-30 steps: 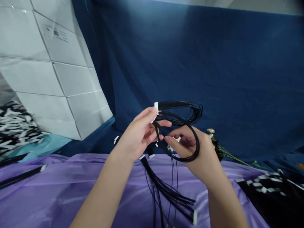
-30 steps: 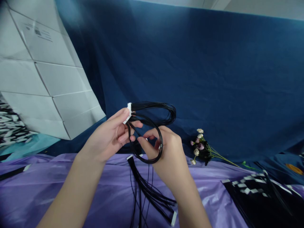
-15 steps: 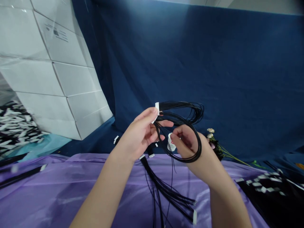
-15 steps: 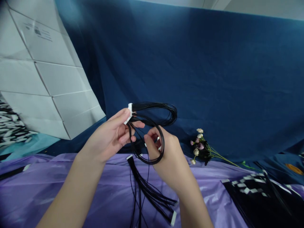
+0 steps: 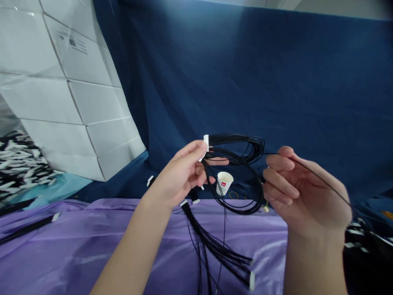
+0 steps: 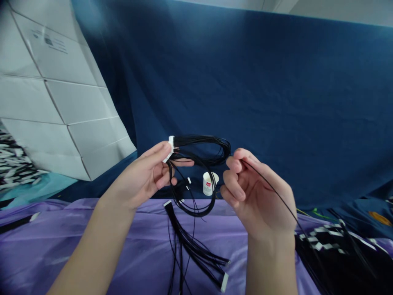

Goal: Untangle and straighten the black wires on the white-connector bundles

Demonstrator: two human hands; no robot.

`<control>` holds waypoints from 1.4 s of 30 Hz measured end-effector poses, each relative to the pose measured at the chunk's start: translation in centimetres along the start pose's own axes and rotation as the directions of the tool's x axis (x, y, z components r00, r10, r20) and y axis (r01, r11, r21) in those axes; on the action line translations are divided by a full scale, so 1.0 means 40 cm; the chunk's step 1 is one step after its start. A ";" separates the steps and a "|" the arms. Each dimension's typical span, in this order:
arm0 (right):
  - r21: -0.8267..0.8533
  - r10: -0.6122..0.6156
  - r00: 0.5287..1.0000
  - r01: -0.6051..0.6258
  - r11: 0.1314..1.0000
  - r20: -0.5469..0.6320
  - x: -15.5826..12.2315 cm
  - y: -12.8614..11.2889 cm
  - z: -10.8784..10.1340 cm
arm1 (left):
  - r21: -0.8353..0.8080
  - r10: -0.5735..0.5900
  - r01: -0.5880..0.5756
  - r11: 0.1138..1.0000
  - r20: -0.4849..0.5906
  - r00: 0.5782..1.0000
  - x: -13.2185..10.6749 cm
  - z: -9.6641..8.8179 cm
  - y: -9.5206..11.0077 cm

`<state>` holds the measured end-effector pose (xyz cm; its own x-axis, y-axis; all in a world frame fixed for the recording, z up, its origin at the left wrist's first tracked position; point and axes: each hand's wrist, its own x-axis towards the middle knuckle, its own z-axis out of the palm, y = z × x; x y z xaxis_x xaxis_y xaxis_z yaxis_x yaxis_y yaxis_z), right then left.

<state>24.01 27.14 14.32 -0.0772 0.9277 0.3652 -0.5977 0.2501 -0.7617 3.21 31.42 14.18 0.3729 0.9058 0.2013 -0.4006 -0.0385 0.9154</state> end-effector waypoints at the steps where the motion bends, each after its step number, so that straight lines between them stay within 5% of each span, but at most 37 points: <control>1: -0.005 -0.028 0.999 0.028 1.000 -0.022 0.001 0.000 0.000 | 0.011 -0.001 0.001 1.000 0.007 1.000 -0.001 0.001 -0.001; 13: -0.355 -0.387 0.870 0.273 0.894 -0.306 0.045 0.045 -0.018 | -0.007 -0.022 0.023 1.000 0.072 0.997 -0.003 -0.002 -0.003; 19: -0.337 -0.420 0.830 0.301 0.892 -0.368 0.049 0.054 -0.006 | 0.022 -0.039 0.037 0.999 0.080 0.996 -0.005 0.010 0.000; 25: -0.149 -0.497 0.777 0.479 0.865 -0.387 0.046 0.043 -0.008 | -0.026 -0.047 0.047 0.999 0.000 0.999 -0.003 0.008 0.003; 30: -0.001 -0.484 0.834 0.501 0.865 -0.265 0.031 0.021 -0.022 | -0.039 -0.047 0.046 0.998 -0.024 0.999 -0.002 0.004 0.004; 33: -0.081 -0.484 0.859 0.477 0.875 -0.168 0.019 0.023 -0.013 | -0.021 -0.037 0.037 0.999 -0.012 0.999 -0.003 0.001 0.003; 35: -0.297 -0.569 0.812 0.515 0.804 -0.131 0.010 0.031 -0.002 | 0.006 -0.027 0.026 1.000 0.007 1.000 -0.005 -0.001 0.001; 38: -0.714 -0.697 0.716 0.514 0.475 0.052 -0.003 0.046 0.011 | 0.082 -0.018 0.015 0.996 0.041 0.999 -0.006 0.000 0.000; 40: -0.830 -0.670 0.721 0.475 0.294 0.175 -0.009 0.051 0.015 | 0.115 -0.020 0.015 0.993 0.046 0.999 -0.006 0.003 -0.001; 42: -0.842 -0.644 0.736 0.471 0.263 0.210 -0.012 0.052 0.014 | 0.120 -0.020 0.014 0.993 0.044 0.999 -0.005 0.005 -0.002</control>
<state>22.36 27.07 12.89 0.1601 0.4633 0.8716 0.4789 0.7357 -0.4790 3.34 31.15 14.13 0.4169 0.8871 0.1981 -0.2919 -0.0757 0.9534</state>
